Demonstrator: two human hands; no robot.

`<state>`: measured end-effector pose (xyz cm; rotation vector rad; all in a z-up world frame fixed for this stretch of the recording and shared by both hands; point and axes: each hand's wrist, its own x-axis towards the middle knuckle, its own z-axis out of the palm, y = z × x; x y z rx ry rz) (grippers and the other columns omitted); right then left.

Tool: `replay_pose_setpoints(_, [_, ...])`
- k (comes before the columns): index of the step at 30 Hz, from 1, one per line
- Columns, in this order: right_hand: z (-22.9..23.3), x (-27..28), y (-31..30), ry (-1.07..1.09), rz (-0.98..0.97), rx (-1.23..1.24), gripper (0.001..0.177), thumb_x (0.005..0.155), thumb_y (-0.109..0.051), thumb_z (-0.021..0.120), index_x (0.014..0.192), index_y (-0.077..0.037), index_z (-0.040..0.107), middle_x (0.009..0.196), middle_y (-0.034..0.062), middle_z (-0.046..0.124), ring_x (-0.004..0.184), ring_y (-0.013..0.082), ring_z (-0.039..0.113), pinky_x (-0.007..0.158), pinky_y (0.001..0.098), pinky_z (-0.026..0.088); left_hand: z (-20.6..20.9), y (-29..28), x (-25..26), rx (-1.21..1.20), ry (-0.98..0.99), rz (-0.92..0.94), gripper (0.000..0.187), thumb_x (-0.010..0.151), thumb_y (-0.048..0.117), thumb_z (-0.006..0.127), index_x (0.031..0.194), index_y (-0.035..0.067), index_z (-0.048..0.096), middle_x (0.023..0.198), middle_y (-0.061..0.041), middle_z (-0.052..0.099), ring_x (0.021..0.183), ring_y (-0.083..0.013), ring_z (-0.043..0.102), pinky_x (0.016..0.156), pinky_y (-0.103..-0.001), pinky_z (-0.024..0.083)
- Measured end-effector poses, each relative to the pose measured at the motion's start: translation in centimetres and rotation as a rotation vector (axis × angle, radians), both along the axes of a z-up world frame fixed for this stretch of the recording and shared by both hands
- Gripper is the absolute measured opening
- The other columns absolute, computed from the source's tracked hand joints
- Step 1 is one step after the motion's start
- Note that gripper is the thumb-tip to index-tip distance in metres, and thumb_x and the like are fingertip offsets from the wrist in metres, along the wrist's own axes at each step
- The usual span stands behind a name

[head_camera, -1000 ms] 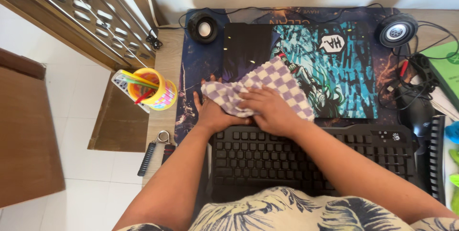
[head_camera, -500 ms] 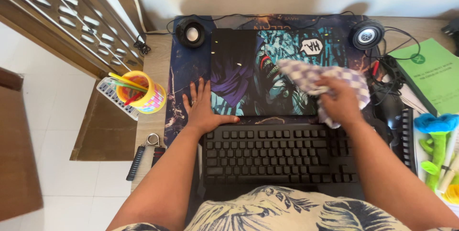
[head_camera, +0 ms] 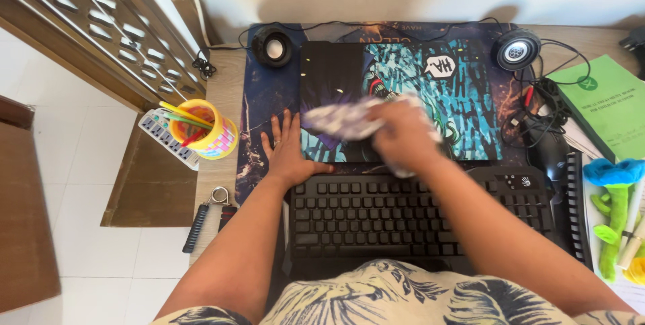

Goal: The person wipes a desk surface and a large mousepad with a checkered cloth. They move a keyboard aside, wipe the exposed desk, then wipe the mousepad again before placing it back. The person also wipes a small black object and the desk edges.

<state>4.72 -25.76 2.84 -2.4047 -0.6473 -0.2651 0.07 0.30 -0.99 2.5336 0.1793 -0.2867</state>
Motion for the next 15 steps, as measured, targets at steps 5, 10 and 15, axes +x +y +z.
replay_pose_setpoints(5, [0.7,-2.3,3.4,0.010,0.390,-0.119,0.045,0.070,-0.002,0.062,0.111,-0.014,0.076,0.128,0.0092,0.071,0.120,0.0313,0.059,0.100,0.0487,0.038,-0.1,0.0,0.0,0.011,0.019,-0.009,0.143,0.047,0.062,0.094,0.160,0.018,0.020,0.174,-0.011,-0.001,0.158,-0.0310,-0.016,0.123,-0.054,-0.012])
replay_pose_setpoints(10, [-1.3,-0.4,-0.7,-0.087,0.107,-0.058,0.041,0.074,-0.004,0.063,0.111,-0.015,0.076,0.123,0.0090,0.073,0.116,0.0322,0.064,0.103,0.0455,0.044,0.3,-0.1,-0.1,-0.013,0.012,0.010,0.152,0.044,0.061,0.095,0.162,0.013,0.013,0.172,-0.012,0.002,0.158,-0.0294,-0.015,0.122,-0.056,-0.012])
replay_pose_setpoints(15, [-3.1,2.4,-9.3,0.296,-0.522,0.001,0.038,0.087,-0.007,0.061,0.121,-0.015,0.076,0.103,0.0180,0.074,0.089,0.0325,0.069,0.088,0.0432,0.054,0.6,-0.1,-0.1,-0.010,0.015,-0.001,0.155,0.044,0.065,0.095,0.162,0.011,0.010,0.172,-0.014,0.000,0.157,-0.0302,-0.017,0.122,-0.056,-0.014])
